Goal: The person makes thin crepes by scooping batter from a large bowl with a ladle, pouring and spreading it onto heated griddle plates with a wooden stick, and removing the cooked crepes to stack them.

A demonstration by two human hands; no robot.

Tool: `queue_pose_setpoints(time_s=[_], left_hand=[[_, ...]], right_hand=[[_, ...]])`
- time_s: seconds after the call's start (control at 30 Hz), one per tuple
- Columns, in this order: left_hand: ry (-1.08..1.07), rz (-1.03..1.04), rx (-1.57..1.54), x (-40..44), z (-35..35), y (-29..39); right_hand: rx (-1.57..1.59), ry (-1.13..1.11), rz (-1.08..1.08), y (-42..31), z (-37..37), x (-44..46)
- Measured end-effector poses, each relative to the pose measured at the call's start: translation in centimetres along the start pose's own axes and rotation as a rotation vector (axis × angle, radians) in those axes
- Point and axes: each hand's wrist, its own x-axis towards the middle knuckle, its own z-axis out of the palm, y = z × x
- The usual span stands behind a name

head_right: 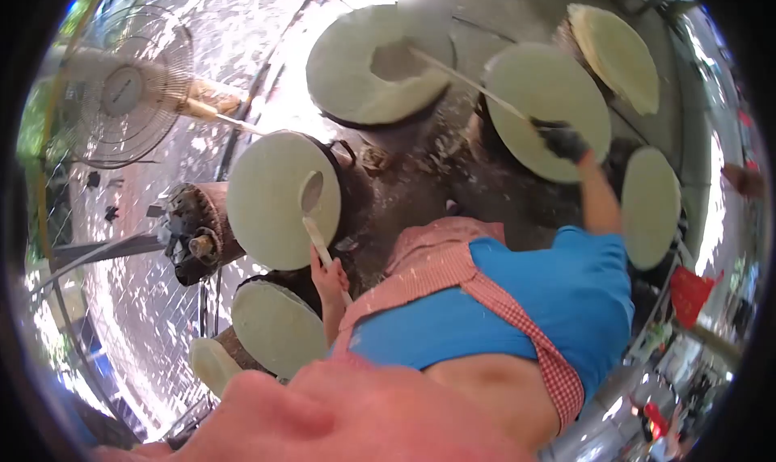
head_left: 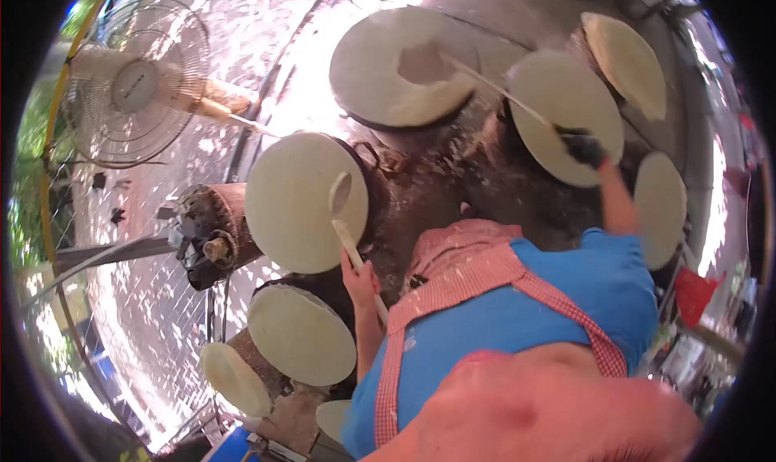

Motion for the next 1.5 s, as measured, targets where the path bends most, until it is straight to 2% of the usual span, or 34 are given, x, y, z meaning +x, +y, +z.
queue_pose_setpoints(time_s=[0.07, 0.1, 0.13, 0.17, 0.2, 0.23, 0.27, 0.33, 0.37, 0.43, 0.5, 0.57, 0.6, 0.67, 0.7, 0.77, 0.8, 0.83, 0.9, 0.97, 1.0, 1.07, 1.1, 1.17, 1.23, 1.3, 1.33, 1.37, 1.43, 1.5], left_hand=[[-0.062, -0.051, -0.022, -0.1, -1.0, 0.4], [-0.072, -0.091, -0.061, -0.2, -1.2, 0.6], [-0.116, -0.09, -0.087, -0.5, -1.4, 0.9], [-0.153, -0.087, -0.109, -0.8, -1.5, 1.1], [-0.152, -0.084, -0.105, -1.1, -1.3, 1.1], [-0.231, -0.095, -0.232, -1.5, -1.8, 1.4], [-0.311, -0.109, -0.351, -2.1, -2.8, 1.6], [-0.385, -0.092, -0.428, -3.4, -4.0, 1.1], [-0.439, -0.086, -0.488, -4.1, -4.7, 0.9], [-0.513, -0.079, -0.566, -4.9, -5.9, 0.8], [-0.575, -0.097, -0.678, -5.7, -5.7, -0.4], [-0.674, -0.224, -0.938, -5.4, -5.8, -0.8], [-0.744, -0.231, -0.981, -5.5, -5.6, -0.6], [-0.775, -0.234, -0.993, -4.9, -6.5, -2.7], [-0.812, -0.255, -1.0, -4.6, -7.0, -3.1], [-0.824, -0.186, -0.962, -6.6, -5.9, -1.4], [-0.832, -0.188, -0.96, -6.9, -6.1, -1.6], [-0.85, -0.189, -0.971, -6.8, -5.6, -1.8], [-0.802, -0.205, -0.945, -6.8, -4.5, -1.9], [-0.892, -0.381, -0.937, -5.0, -3.4, -2.3], [-0.782, -0.408, -0.794, -4.7, -2.8, -1.6], [-0.559, -0.428, -0.6, -6.3, -0.5, 1.3], [-0.545, -0.32, -0.432, -6.1, -0.5, 1.4], [-0.528, -0.433, -0.755, -5.4, -0.5, 0.7], [-0.519, -0.514, -0.722, -3.7, -0.5, 0.4], [-0.532, -0.596, -0.718, -3.1, 1.1, 0.4], [-0.48, -0.596, -0.646, -3.1, 1.5, 1.1], [-0.456, -0.566, -0.574, -2.7, 1.8, 1.4], [-0.405, -0.513, -0.424, -2.1, 2.4, 2.0], [-0.445, -0.637, -0.65, -0.1, 1.0, 0.0]], right_hand=[[0.538, -0.112, -0.225, 5.2, 8.0, 1.5], [0.009, 0.007, -0.426, 7.5, 13.5, 3.5], [-0.516, 0.227, -0.575, 9.5, 19.1, 5.5], [-0.372, 0.341, -0.811, 7.9, 24.3, 4.7], [-0.544, 0.39, -0.803, 5.9, 27.3, 4.9], [-0.704, 0.437, -0.777, 4.9, 29.2, 4.3], [-0.681, 0.438, -0.759, 4.7, 29.1, 3.3], [-1.118, 0.378, -0.518, 2.9, 26.4, 1.9], [-1.094, 0.392, -0.337, 1.7, 24.4, 0.5], [-1.06, 0.407, -0.151, 1.1, 23.5, -0.6], [-0.611, 0.574, -0.432, 1.7, 23.8, 0.2], [-0.816, 0.648, -0.874, 6.7, 26.8, 10.6], [-0.819, 0.647, -0.9, 4.4, 27.1, 9.2], [-0.974, 0.369, -0.512, -0.4, 28.8, 2.4], [-1.015, 0.446, -0.567, 1.4, 26.7, 4.3], [-0.884, 0.444, -0.407, -1.9, 22.4, 1.5], [-0.711, 0.352, -0.191, -4.4, 20.4, -0.7], [-0.705, 0.354, -0.196, -4.5, 20.3, 1.6], [-0.724, 0.54, -0.576, -1.5, 21.0, 8.0], [-0.74, 0.533, -0.8, 0.9, 24.9, 9.9], [-0.727, 0.546, -0.804, 1.2, 24.6, 8.9], [-0.917, 0.204, -0.521, -0.4, 23.7, 1.7], [-0.903, 0.199, -0.426, -0.5, 22.0, 2.3], [-0.657, 0.4, -0.299, -1.8, 18.5, 5.9], [-0.53, 0.575, -0.349, -2.6, 17.4, 9.9], [-0.734, 0.581, -0.527, -0.1, 19.0, 10.4], [-0.922, 0.574, -0.738, 1.1, 20.6, 10.3], [-0.824, 0.422, -0.648, 1.8, 21.8, 6.3], [-0.749, 0.284, -0.418, 7.2, 19.8, 6.4], [-0.508, 0.421, -0.293, 3.3, 17.4, 9.0]])
